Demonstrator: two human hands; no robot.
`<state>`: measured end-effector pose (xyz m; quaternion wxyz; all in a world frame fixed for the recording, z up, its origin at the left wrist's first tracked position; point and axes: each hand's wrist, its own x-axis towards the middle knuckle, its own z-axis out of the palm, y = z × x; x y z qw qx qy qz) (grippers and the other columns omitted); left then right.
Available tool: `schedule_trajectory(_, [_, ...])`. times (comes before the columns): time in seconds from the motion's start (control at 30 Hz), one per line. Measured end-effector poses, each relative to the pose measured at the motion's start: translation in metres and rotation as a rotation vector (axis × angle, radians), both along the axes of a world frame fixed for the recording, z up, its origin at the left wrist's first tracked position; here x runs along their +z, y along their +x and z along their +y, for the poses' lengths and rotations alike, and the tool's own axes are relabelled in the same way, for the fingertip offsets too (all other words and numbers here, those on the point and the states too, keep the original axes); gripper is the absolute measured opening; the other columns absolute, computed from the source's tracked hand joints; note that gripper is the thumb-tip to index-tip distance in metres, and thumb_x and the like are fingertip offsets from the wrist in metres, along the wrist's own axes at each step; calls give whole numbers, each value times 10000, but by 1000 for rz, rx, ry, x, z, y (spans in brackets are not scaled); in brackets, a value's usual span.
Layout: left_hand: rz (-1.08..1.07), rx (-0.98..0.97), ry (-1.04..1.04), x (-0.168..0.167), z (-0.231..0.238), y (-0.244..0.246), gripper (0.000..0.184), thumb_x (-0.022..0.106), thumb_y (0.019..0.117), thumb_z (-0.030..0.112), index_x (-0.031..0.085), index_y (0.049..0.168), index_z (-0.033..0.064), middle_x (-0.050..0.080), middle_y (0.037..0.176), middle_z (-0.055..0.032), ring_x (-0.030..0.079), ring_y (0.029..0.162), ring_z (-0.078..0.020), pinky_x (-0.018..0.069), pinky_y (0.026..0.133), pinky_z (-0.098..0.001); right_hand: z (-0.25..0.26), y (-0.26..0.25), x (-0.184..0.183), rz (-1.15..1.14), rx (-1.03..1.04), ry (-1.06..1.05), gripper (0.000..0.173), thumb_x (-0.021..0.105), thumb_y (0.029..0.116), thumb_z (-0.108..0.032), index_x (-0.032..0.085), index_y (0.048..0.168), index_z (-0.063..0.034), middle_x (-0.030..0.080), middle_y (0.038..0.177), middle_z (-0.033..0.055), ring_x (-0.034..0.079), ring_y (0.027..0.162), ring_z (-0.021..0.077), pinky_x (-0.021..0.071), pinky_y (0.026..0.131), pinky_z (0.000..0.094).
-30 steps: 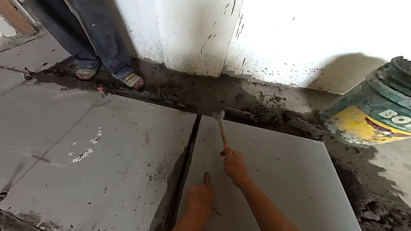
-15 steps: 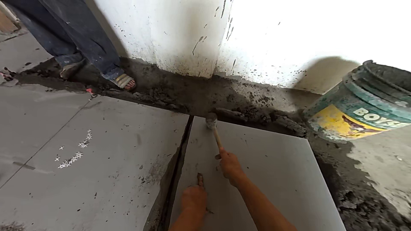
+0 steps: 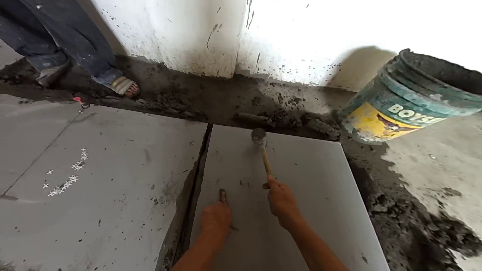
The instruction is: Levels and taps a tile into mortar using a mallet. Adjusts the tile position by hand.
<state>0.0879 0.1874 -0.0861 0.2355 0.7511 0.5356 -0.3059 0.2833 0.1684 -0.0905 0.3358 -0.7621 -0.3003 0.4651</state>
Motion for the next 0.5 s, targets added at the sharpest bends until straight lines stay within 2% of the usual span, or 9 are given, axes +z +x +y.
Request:
schedule_trajectory(0.1, [-18, -11, -6, 4, 0, -5, 979, 730, 927, 277, 111, 1636, 9, 644, 1249, -241, 681, 1083, -407, 575, 864, -520, -56, 4, -6, 7, 23, 15, 588, 312, 1104, -469, 676, 988, -22, 410, 539, -10, 364, 399, 109, 347, 388, 284])
schedule_trajectory(0.17, [-36, -10, 5, 2, -5, -7, 1039, 756, 914, 344, 90, 1641, 17, 655, 1223, -228, 689, 1060, -391, 576, 851, -511, -89, 8, 1, 51, 19, -50, 572, 342, 1108, -469, 681, 996, -22, 405, 544, -13, 351, 399, 100, 329, 382, 268])
schedule_trajectory(0.23, [-61, 11, 31, 1, -5, -10, 1080, 787, 887, 389, 106, 1639, 18, 655, 1215, -223, 692, 1043, -388, 583, 842, -513, -113, 9, 11, 83, 16, 18, 565, 354, 1092, -490, 674, 958, -44, 406, 524, -31, 357, 378, 86, 338, 358, 257])
schedule_trajectory(0.3, [-75, 18, 42, 4, -1, -12, 1092, 798, 873, 419, 123, 1634, 21, 659, 1200, -229, 696, 1025, -398, 582, 833, -535, -134, 10, 16, 100, 35, 115, 575, 393, 1059, -560, 640, 869, -76, 439, 496, -36, 416, 358, 90, 400, 341, 267])
schedule_trajectory(0.33, [-79, 16, 41, 7, 1, -14, 1095, 812, 863, 422, 140, 1637, 35, 664, 1198, -232, 695, 1028, -405, 579, 835, -554, -142, 10, 19, 107, 55, 142, 562, 426, 1047, -566, 635, 861, -79, 481, 500, -23, 469, 364, 106, 448, 346, 281])
schedule_trajectory(0.37, [-73, 6, 40, 10, 4, -16, 1106, 832, 843, 415, 152, 1644, 68, 664, 1207, -231, 692, 1039, -413, 578, 836, -574, -149, 10, 24, 93, 87, 143, 530, 448, 1042, -545, 647, 929, -67, 520, 534, -9, 502, 389, 121, 472, 367, 289])
schedule_trajectory(0.4, [-75, -10, 45, 12, 5, -23, 1105, 856, 821, 383, 175, 1648, 114, 664, 1210, -231, 686, 1039, -425, 571, 831, -592, -155, 8, 29, 47, 120, 134, 501, 448, 1037, -522, 654, 1025, -66, 519, 565, -14, 487, 404, 116, 450, 372, 283])
schedule_trajectory(0.43, [-73, -32, 51, 14, 6, -32, 1087, 873, 808, 341, 204, 1648, 174, 660, 1226, -231, 676, 1055, -438, 562, 834, -611, -162, 4, 30, -5, 142, 127, 513, 420, 1040, -525, 664, 1067, -74, 493, 574, -22, 443, 407, 111, 405, 371, 279])
schedule_trajectory(0.5, [-60, -77, 79, 16, 7, -52, 1031, 885, 786, 236, 290, 1627, 272, 660, 1218, -228, 664, 1059, -449, 555, 825, -622, -179, 0, 21, -78, 214, 75, 585, 327, 1063, -542, 680, 1045, -75, 467, 561, -21, 418, 399, 117, 388, 362, 293])
